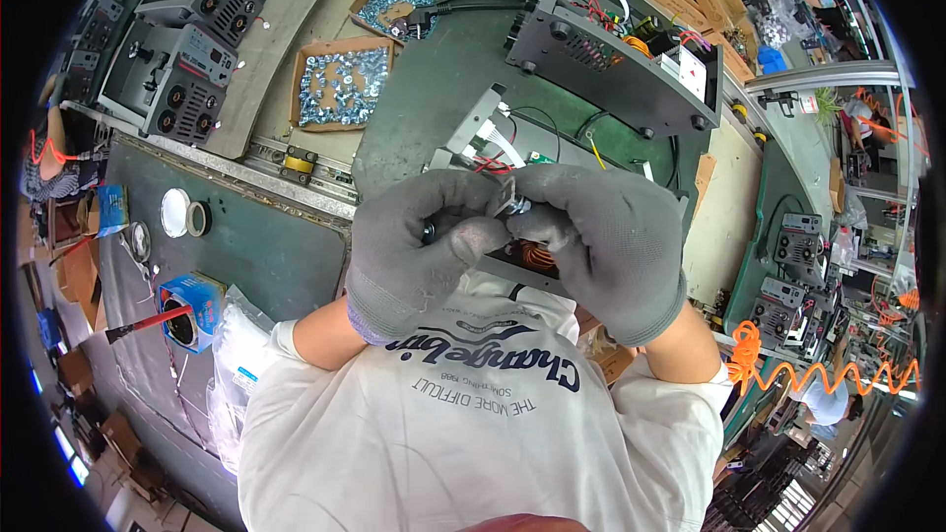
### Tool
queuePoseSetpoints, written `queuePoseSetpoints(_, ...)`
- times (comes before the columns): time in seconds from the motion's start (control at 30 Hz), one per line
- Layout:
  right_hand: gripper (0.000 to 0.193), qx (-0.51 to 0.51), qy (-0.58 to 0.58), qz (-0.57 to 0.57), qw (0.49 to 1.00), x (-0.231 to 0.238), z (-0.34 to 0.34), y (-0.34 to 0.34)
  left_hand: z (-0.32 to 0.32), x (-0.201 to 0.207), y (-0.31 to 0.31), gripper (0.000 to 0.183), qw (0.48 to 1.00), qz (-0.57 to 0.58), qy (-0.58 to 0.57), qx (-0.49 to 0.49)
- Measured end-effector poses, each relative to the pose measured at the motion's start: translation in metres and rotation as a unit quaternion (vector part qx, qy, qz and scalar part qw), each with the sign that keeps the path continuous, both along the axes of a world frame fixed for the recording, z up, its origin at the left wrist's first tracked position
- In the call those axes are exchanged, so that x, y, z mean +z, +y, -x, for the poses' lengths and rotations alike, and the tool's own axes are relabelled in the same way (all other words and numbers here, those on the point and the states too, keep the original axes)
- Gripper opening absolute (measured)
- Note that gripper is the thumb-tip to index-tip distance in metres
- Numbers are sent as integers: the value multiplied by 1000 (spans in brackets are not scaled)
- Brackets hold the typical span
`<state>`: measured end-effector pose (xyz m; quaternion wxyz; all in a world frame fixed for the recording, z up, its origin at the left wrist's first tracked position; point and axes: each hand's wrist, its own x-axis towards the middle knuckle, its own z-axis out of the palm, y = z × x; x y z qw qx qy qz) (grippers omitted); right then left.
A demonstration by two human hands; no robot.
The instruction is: The person assembles an electronic device, likely a power supply unit, on a workbench. They connect various colored wires to circuit boards and components, secure a metal bracket using a power drill, and organize the internal wiring. The task involves precise manipulation of small electronic parts and tools.
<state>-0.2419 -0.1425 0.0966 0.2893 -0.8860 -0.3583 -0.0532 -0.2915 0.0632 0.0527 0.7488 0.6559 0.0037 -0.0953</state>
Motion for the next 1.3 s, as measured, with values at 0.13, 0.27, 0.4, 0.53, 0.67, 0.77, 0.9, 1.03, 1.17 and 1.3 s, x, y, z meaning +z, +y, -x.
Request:
queuePoseSetpoints(0.13, 29, -83, 107, -111, 985, -4, 10, 12, -3, 7, 3, 31, 999, -48, -20, -16)
queuePoseSetpoints(0.27, 17, -113, 189, -143, 965, 0, 15, 19, -2, 1, 0, 30, 999, -50, -11, 4)
queuePoseSetpoints(0.4, 15, -115, 232, -177, 950, -7, 15, 19, 4, 3, 0, 28, 985, -157, -62, 26)
queuePoseSetpoints(0.53, 18, -129, 276, -164, 938, -11, 13, 23, 2, -10, 9, 39, 991, -100, -59, 74)
queuePoseSetpoints(0.67, 20, -155, 334, -79, 926, -40, 9, 23, -12, -49, 23, 47, 973, -95, -93, 190)
queuePoseSetpoints(0.77, 22, -124, 351, 22, 928, -65, 3, 34, -14, -71, 15, 45, 974, -68, -29, 214)
queuePoseSetpoints(0.9, 27, -95, 382, 120, 911, -64, 1, 52, -14, -80, 7, 41, 978, 8, -4, 208)
queuePoseSetpoints(1.03, 30, -101, 424, 138, 889, -65, -4, 60, -14, -84, 3, 41, 978, 10, -21, 210)
queuePoseSetpoints(1.17, 30, -109, 436, 109, 887, -71, -1, 58, -14, -80, 2, 42, 978, -12, -12, 210)
queuePoseSetpoints(1.3, 28, -129, 473, 131, 862, -66, -2, 60, -13, -81, 1, 46, 980, -18, -19, 196)
